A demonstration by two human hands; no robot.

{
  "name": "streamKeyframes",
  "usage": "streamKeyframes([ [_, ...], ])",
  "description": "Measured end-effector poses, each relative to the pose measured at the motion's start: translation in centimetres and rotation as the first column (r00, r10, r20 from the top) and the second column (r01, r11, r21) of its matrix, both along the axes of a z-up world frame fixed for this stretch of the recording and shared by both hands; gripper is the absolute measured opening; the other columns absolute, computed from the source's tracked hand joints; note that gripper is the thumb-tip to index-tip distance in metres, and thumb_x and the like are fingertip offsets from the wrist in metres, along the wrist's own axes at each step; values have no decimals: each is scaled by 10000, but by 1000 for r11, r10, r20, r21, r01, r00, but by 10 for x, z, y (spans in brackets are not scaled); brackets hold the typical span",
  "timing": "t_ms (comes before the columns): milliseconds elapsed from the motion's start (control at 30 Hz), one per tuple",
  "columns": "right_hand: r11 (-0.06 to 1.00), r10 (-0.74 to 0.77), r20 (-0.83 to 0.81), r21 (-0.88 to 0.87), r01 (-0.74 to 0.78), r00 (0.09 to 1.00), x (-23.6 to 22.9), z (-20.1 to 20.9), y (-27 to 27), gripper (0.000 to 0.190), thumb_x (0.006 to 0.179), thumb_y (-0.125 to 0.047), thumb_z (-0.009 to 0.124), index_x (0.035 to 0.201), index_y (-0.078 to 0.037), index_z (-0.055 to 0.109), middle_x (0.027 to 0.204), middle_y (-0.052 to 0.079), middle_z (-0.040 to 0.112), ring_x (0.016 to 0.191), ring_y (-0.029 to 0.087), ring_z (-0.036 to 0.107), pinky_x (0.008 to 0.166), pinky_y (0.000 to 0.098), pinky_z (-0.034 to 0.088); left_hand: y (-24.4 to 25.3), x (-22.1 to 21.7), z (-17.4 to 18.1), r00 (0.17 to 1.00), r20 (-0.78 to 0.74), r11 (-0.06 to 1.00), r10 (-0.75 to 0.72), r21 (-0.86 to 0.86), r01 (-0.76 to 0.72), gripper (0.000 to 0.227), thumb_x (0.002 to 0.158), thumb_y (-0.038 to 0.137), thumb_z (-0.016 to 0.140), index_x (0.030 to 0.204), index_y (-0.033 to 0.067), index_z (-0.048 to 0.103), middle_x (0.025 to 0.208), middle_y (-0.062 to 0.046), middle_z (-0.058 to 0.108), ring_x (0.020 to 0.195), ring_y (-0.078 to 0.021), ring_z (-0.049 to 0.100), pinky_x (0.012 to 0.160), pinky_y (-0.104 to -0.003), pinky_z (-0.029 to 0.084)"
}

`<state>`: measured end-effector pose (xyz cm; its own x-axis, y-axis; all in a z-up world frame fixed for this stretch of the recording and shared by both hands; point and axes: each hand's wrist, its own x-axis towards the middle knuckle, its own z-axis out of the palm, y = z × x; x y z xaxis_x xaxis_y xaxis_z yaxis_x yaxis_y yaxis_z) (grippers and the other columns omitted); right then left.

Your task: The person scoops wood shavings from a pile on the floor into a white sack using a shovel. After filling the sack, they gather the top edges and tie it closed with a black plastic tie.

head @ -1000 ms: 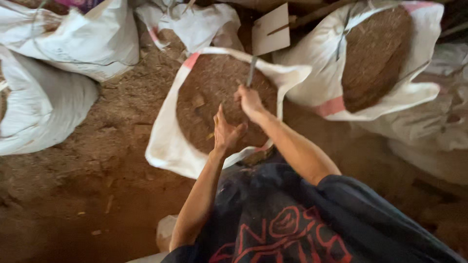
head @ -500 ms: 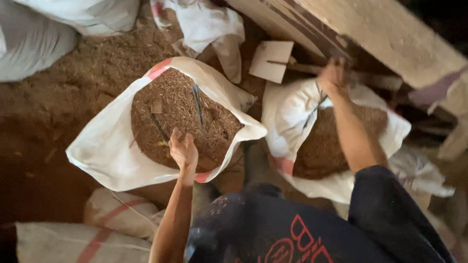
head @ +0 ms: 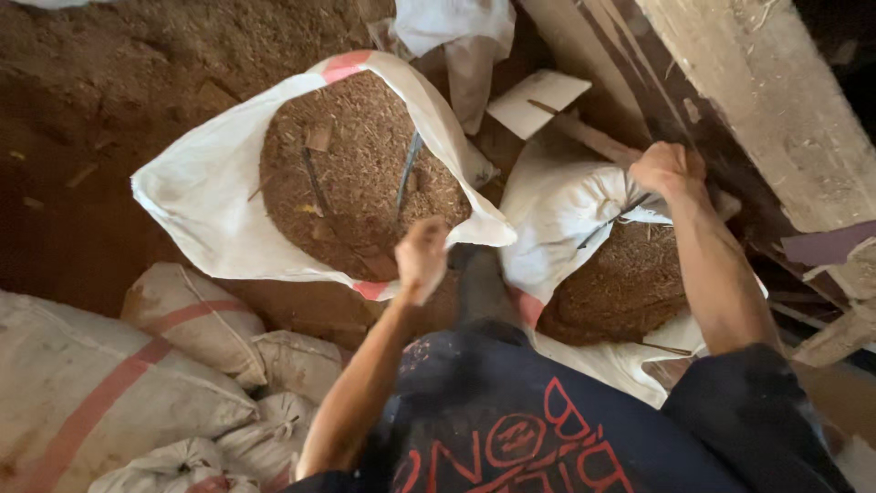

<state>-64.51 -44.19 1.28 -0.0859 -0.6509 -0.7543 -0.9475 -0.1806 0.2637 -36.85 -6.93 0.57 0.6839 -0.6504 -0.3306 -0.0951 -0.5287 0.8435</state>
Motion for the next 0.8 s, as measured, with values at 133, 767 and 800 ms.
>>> streamKeyframes([
  [133, 994, -79, 222, -59, 94, 972, 3, 77, 44, 475, 966, -380, 610, 1114, 50, 747, 1159, 281, 692, 1056, 396, 664, 890, 524, 514, -17, -30, 27, 989, -108, 990, -99, -115, 87, 263, 903, 140, 676, 1153, 73, 726, 967, -148, 770, 841, -241, 775, 732, -359, 610],
  [767, 904, 372, 620, -411, -118, 691, 116, 223, 466, 609, 1096, -471, 657, 1398, 57, 619, 1129, 314, 697, 1153, 407, 672, 1013, 430, 493, 234, 139, 131, 893, -436, 917, -112, -392, -76, 652, 909, 458, 719, 1374, 12, 614, 1235, -192, 733, 1149, -302, 690, 979, -384, 536],
  [800, 923, 342, 631, -365, -123, 697, 145, 229, 490, 608, 1052, -462, 646, 1406, 31, 633, 1151, 299, 702, 1135, 401, 677, 984, 433, 496, 248, 143, 136, 883, -460, 900, -98, -420, -119, 715, 921, 471, 717, 1418, -18, 555, 1241, -209, 724, 1173, -315, 663, 991, -398, 513],
])
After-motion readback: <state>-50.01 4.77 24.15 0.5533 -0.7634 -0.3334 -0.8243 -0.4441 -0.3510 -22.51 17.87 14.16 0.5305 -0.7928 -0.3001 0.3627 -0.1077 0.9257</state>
